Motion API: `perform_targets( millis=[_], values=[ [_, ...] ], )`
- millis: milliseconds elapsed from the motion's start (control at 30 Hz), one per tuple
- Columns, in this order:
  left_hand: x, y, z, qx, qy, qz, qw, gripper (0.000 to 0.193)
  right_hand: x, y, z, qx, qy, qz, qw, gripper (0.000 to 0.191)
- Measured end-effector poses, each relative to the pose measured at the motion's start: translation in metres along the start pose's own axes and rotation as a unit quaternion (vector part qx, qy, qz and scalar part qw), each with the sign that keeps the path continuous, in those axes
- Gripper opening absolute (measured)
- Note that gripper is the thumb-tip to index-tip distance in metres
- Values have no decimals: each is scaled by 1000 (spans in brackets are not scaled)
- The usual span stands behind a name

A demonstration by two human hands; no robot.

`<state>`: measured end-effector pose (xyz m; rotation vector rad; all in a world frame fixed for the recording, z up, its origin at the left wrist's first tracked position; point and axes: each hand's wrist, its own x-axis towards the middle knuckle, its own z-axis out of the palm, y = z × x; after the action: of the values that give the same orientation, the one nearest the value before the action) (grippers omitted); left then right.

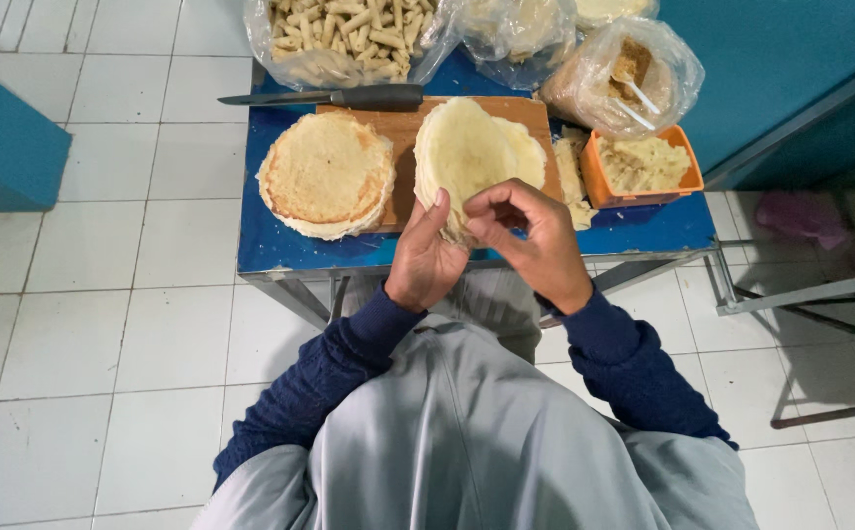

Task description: The person sits at a small blue table and peels the thin outer skin off round flat cakes by hand, one at a time. They pull the translucent skin away in pieces, set the peeled cake on a stack on the cutting board, and collect the removed skins in a pile beside it.

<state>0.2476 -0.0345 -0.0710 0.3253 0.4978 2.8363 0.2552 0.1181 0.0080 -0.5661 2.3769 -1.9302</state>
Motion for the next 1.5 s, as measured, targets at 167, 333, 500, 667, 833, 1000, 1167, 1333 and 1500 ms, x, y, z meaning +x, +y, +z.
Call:
perform_targets(
  millis=[167,333,500,667,833,1000,1167,1333,1500],
  values=[
    [-5,-3,1,31,-14,-2,999,55,-1,5,6,-101,46,-52,992,9],
    [-6,-5,-3,101,6,17,995,55,-1,29,-4,19,48,10,999,6],
    [-13,0,-11,41,43,-14,998,46,10,49,-13,232,124,74,962,7],
    [-15,10,-5,423,0,113,899,44,9,48,-5,348,60,116,928,18],
    [-17,18,19,190,47,-22,980,58,-2,44,4,307,64,109,943,25],
    [-18,32,33,175,50,-33,983,60,-6,56,-6,300,74,22,951,15],
    [-18,47,27,175,78,-71,979,52,-7,76,-15,469,64,125,872,21],
    [-27,66,14,704,-54,190,683,29,-21,96,-23,629,46,199,750,31],
    [-28,74,4,684,10,161,711,27,-47,117,-34,591,133,215,766,36]
  ],
)
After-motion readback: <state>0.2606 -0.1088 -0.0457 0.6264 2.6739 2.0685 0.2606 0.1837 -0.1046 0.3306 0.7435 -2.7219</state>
